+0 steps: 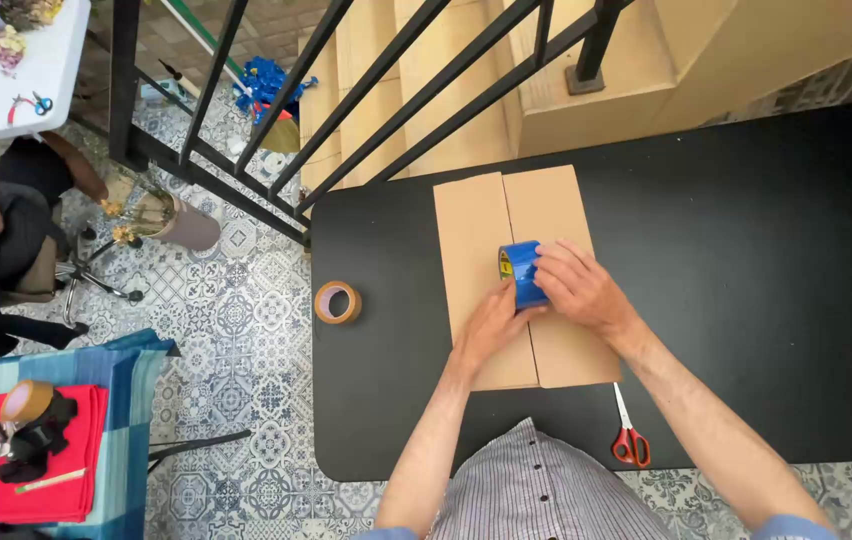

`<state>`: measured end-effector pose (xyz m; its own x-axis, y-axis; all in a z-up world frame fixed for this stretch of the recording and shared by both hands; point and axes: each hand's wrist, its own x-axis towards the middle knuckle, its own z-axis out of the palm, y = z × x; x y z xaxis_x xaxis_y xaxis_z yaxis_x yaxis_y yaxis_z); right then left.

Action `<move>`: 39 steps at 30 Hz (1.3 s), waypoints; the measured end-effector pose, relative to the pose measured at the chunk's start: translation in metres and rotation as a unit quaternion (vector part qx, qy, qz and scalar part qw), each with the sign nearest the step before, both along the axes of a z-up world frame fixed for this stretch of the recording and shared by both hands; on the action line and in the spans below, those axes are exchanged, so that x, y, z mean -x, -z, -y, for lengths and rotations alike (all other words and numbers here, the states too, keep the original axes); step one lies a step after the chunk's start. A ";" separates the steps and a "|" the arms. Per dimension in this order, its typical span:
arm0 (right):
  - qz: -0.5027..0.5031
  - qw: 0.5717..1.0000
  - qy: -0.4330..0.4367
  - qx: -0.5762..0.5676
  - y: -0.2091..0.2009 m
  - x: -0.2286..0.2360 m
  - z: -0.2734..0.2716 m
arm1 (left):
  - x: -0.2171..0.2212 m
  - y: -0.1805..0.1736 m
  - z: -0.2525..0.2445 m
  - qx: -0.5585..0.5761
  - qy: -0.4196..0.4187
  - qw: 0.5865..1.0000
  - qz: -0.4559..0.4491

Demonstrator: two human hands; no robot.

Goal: The person places a strip of blue tape along the center seam of a cardboard box, cuts the tape with scissors, and smooths the tape down by hand.

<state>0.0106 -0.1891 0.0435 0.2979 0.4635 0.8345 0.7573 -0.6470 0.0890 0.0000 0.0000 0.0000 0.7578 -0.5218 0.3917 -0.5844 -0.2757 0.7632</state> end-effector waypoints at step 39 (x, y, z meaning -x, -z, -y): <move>-0.457 0.886 -0.002 0.081 -0.137 -0.177 -0.005 | -0.052 -0.075 0.005 0.128 -0.056 0.955 -0.263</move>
